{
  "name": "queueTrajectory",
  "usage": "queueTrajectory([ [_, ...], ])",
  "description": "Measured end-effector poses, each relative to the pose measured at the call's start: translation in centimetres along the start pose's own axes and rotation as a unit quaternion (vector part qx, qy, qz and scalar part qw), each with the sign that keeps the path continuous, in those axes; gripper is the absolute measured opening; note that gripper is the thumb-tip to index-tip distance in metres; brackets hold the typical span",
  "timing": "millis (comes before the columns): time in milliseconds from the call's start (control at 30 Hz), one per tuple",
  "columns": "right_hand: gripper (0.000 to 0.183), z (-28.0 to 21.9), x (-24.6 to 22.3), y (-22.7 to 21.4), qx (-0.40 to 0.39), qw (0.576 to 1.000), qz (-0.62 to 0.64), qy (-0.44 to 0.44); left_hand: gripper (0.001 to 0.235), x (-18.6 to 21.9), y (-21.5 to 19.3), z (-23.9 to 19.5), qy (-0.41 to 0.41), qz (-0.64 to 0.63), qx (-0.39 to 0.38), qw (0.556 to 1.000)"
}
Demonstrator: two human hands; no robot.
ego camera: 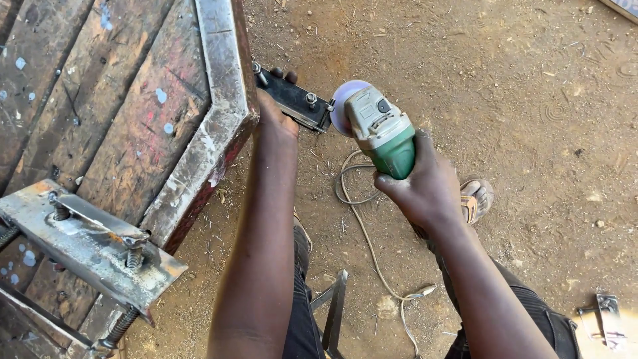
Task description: Using a handheld angle grinder to smooth the edges and surfaces of a small metal component
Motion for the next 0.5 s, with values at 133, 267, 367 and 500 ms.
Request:
queueTrajectory([
  [133,0.071,-0.5,-0.5,-0.2,0.009,1.000,0.012,-0.009,0.039,0.2,-0.2,-0.5,-0.023,-0.008,-0.009,1.000],
  [267,0.068,-0.7,-0.5,-0.3,0.004,1.000,-0.001,-0.016,0.037,-0.4,-0.2,-1.0,-0.067,-0.022,-0.022,0.997],
  [367,0.069,-0.4,0.1,-0.2,0.006,1.000,-0.027,-0.010,0.036,-0.2,0.0,-1.1,-0.092,-0.030,-0.033,0.995],
  [500,0.069,0.8,1.3,-0.2,0.033,0.997,0.012,0.075,0.035,-0.2,0.4,-1.6,-0.128,-0.047,-0.050,0.989],
])
Point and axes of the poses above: each hand's wrist, its own z-axis towards the middle knuckle, its own y-axis out of the palm, x = y × z, the point moved 1 cm from there along z, towards the middle knuckle, and after that the axes turned 8 degrees about x, right-handed, at the moved point
